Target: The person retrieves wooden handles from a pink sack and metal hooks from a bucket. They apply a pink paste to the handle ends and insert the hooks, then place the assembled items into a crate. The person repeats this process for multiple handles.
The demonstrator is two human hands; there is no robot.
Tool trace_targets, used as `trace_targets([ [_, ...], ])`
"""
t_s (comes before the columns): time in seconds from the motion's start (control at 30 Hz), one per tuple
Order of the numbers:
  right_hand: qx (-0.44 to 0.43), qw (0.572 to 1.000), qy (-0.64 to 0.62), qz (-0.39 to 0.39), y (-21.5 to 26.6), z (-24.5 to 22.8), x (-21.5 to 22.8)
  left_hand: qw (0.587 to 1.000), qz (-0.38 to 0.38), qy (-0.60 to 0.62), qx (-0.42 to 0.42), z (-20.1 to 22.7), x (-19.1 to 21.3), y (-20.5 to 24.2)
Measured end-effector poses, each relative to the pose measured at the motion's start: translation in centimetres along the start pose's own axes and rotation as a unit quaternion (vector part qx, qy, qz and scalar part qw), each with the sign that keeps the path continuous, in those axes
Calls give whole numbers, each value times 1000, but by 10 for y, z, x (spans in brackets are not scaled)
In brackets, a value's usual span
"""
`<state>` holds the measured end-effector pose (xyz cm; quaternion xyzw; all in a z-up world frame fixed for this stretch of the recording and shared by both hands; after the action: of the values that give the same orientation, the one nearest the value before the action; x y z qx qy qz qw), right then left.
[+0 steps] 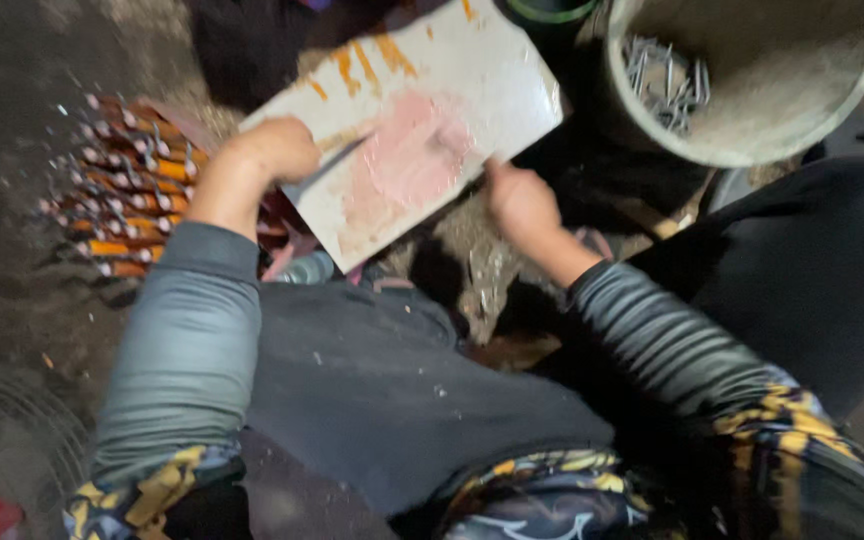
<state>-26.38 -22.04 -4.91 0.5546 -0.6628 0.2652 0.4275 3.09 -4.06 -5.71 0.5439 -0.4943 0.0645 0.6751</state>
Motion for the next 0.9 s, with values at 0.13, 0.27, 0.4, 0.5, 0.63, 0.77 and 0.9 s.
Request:
trace_targets([
  [0.13,-85,996,11,-8,11,27,-2,1000,-5,-11,-9,3,8,-3],
  [0.27,-31,999,-3,-12,20,3,-27,1000,-2,-14,-1,-2,5,-1],
  [0.4,25,999,8,-26,21,-22,-41,999,17,-27,-37,6,1,-8],
  [0.5,63,997,-31,-35,17,-46,-54,1000,6,-19,-3,1,0,-12],
  [0.63,93,994,-52,12,10,-32,-39,999,5,23,21,-2,-5,-11],
  [0.77,-68,997,-31,6,15,27,-7,1000,26,3,-7,9,0,-9],
  [0.9,-116,992,-40,-17,30,17,-17,1000,10,0,8,16,7,0],
])
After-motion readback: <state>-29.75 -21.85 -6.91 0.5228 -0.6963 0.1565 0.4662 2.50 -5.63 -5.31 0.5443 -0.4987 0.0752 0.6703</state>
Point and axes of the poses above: each hand's wrist, its own y-axis away from the middle knuckle, its own x-axis out of the back of the hand, z = x × y, the point moved 6 cm from there along -y, towards the middle knuckle, and after that the axes turned 15 degrees about x, right-handed, at the moved point
